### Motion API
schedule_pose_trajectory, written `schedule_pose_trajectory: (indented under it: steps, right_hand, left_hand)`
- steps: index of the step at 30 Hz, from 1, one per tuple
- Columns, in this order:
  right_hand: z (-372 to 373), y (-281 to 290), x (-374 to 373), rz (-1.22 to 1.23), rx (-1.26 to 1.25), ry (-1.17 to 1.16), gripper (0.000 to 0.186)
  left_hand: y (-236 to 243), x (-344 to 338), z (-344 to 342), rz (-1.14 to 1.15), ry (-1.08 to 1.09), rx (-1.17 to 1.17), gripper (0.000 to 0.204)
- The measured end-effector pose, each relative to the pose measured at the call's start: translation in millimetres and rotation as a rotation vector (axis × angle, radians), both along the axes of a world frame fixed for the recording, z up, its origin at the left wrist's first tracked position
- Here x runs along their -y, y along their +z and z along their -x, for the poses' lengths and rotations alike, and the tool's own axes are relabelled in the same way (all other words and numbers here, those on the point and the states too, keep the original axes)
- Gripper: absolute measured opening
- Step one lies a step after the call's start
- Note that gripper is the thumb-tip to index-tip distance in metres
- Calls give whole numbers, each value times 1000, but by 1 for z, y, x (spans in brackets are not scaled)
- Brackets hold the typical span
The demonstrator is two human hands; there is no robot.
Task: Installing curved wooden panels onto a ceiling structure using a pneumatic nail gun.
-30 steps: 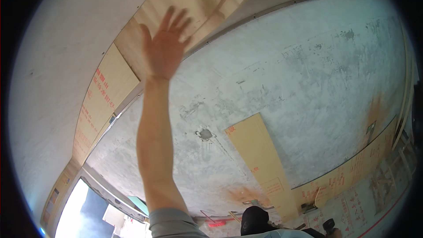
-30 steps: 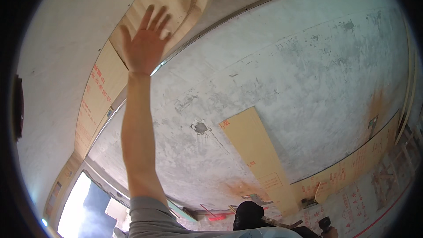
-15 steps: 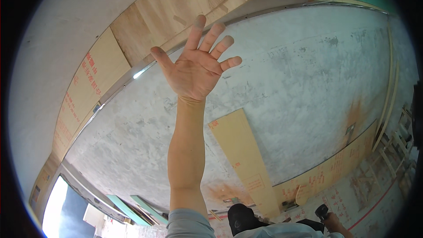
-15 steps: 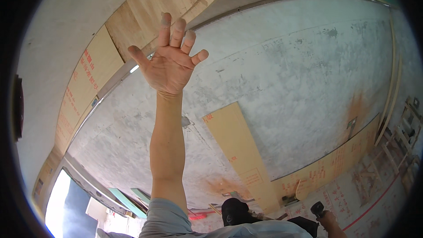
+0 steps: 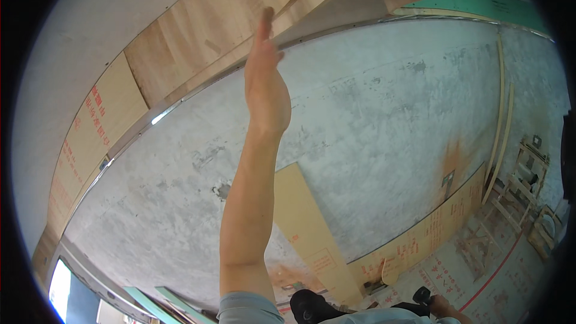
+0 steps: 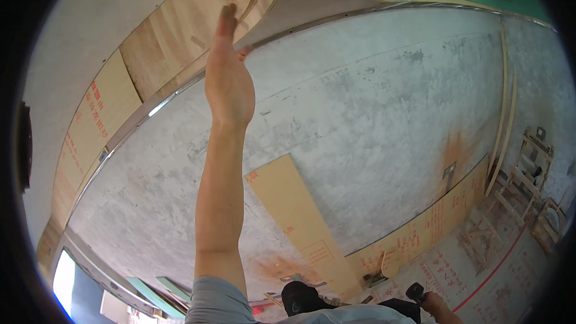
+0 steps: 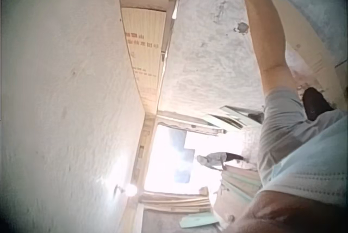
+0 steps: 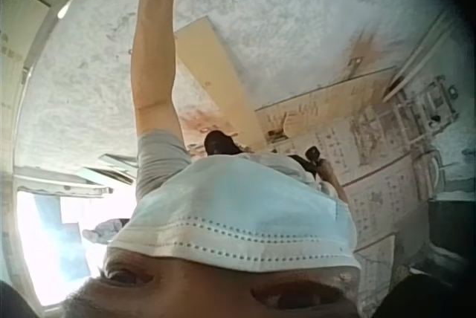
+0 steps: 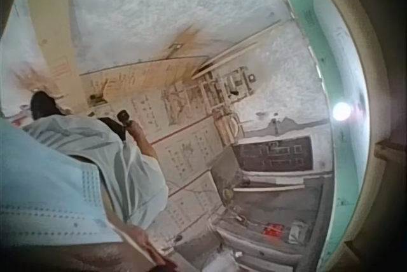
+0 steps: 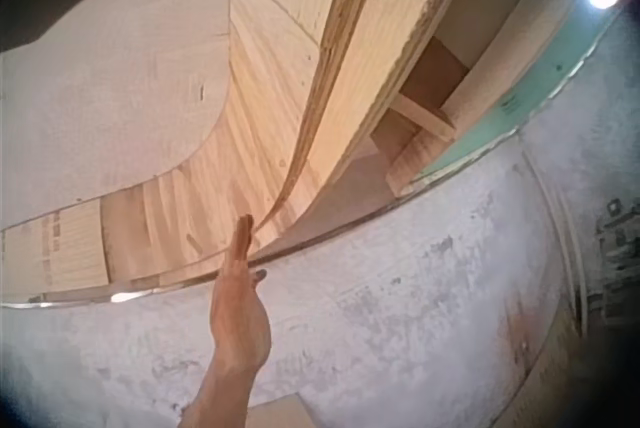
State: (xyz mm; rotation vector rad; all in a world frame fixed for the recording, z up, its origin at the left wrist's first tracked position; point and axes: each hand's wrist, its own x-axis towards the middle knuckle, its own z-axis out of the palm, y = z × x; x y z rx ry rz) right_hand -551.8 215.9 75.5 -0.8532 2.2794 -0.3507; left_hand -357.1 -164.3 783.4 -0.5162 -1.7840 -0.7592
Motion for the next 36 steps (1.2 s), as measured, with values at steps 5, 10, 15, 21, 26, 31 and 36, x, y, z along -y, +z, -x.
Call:
schedule_pose_trajectory:
  steps: [5,10,15,21,26,31,36]
  right_hand:
    - [4,-16,-12,-44,18,-75,45]
    - [7,-12,-18,-29,31,-96,48]
    - [17,-12,-10,-51,38,-98,51]
    - [25,33,20,-6,-20,55,45]
    - [25,110,53,163,-203,96,38]
    - [8,236,102,554,-190,-65,26]
    - [7,293,163,1211,372,-215,11]
  left_hand:
    - [38,17,25,243,636,-144,77]
    - [46,23,34,416,1078,-97,79]
    - [52,25,44,318,1014,-144,80]
    - [29,25,37,324,1012,-124,82]
    - [-29,20,11,335,1066,-132,76]
    - [-255,23,15,1,619,53,15]
    - [-395,-39,-1,-95,509,468,8]
